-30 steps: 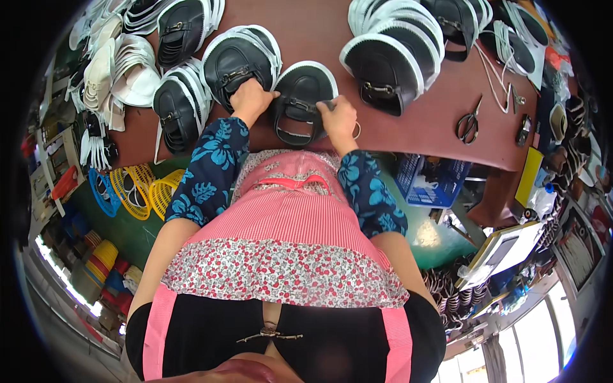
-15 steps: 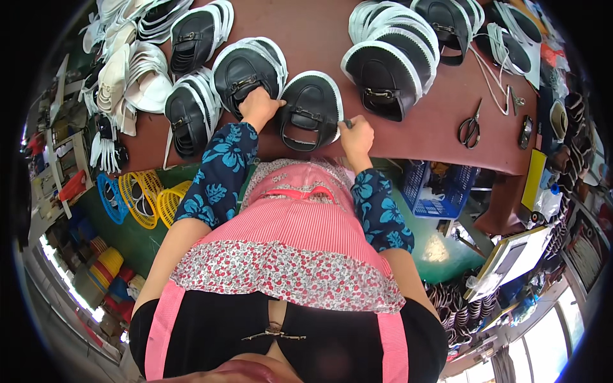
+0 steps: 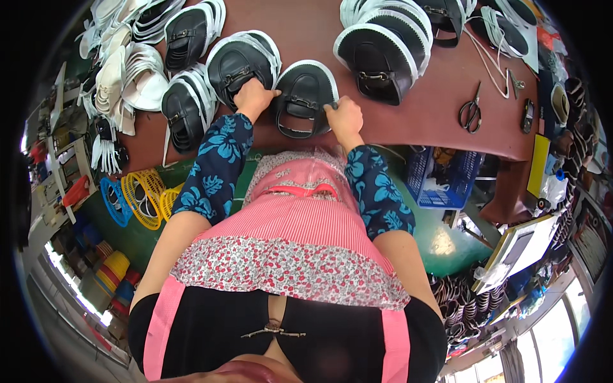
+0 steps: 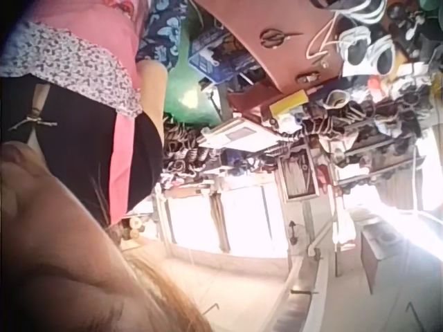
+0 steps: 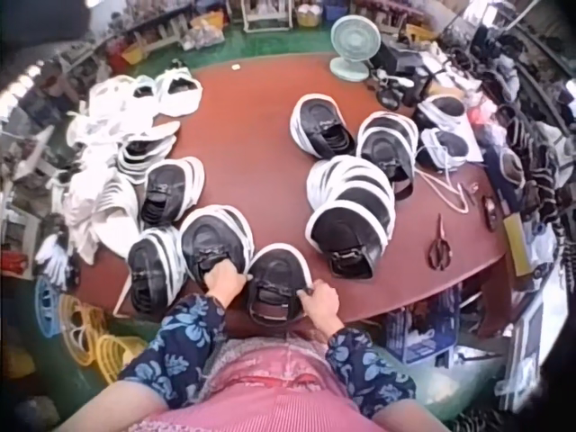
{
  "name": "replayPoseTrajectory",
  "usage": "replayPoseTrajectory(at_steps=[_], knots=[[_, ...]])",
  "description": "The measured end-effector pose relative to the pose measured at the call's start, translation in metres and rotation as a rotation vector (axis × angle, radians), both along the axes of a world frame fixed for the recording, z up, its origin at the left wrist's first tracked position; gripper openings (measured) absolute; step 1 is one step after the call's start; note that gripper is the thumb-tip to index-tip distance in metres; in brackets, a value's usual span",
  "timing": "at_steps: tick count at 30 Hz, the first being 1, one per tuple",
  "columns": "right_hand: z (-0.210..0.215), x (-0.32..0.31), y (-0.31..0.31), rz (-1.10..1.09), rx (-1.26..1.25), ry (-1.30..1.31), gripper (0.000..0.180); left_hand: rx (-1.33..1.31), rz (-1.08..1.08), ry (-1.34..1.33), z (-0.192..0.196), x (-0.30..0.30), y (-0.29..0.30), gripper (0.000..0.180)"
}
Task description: Organizing and stacking shoe components on a production workbench.
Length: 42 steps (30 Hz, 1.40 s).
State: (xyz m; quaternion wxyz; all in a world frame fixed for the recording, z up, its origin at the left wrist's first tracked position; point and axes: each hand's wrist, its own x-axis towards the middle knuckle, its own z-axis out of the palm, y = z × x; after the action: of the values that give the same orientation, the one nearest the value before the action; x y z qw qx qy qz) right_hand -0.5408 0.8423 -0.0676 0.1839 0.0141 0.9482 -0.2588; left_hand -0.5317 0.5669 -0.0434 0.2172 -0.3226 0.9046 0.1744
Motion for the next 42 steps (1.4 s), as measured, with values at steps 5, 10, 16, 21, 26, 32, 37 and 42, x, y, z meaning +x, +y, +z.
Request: replayPoseTrajectory(at_steps=[5,10,16,21,26,32,37,42], knots=[[-0.007,0.013,0.053,-0.13,-0.057,0.057,0.043,0.088,-0.027,0.035,0.0,0.01,-0.015,0.064],[-0.022,0.026,0.117,-0.283,-0.174,0.067,0.045,0.355,-0.057,0.492,0.056,0.036,-0.016,0.056],[0.007,0.022,0.097,0.309,-0.301,0.393,0.03,0.254,-0.454,0.216,0.122,0.104,0.114,0.04],[0.053,0.057,0.137,0.827,-0.257,0.23,0.031,0.164,-0.535,0.401,0.075,0.123,0.129,0.037],[0.063,0.107,0.204,0.641,-0.157,0.088,0.026,0.192,-0.27,0.322,0.138,0.11,0.088,0.042],[0.076,0.069,0.119,0.133,-0.531,-0.001,0.03,0.431,-0.074,0.414,0.165,0.125,0.081,0.063],[0.044,0.036,0.076,0.237,-0.478,-0.031,0.032,0.405,-0.576,0.213,0.099,0.113,0.111,0.062],[-0.006,0.024,0.095,0.223,-0.491,-0.096,0.035,0.227,-0.507,0.545,0.058,0.105,0.111,0.054]])
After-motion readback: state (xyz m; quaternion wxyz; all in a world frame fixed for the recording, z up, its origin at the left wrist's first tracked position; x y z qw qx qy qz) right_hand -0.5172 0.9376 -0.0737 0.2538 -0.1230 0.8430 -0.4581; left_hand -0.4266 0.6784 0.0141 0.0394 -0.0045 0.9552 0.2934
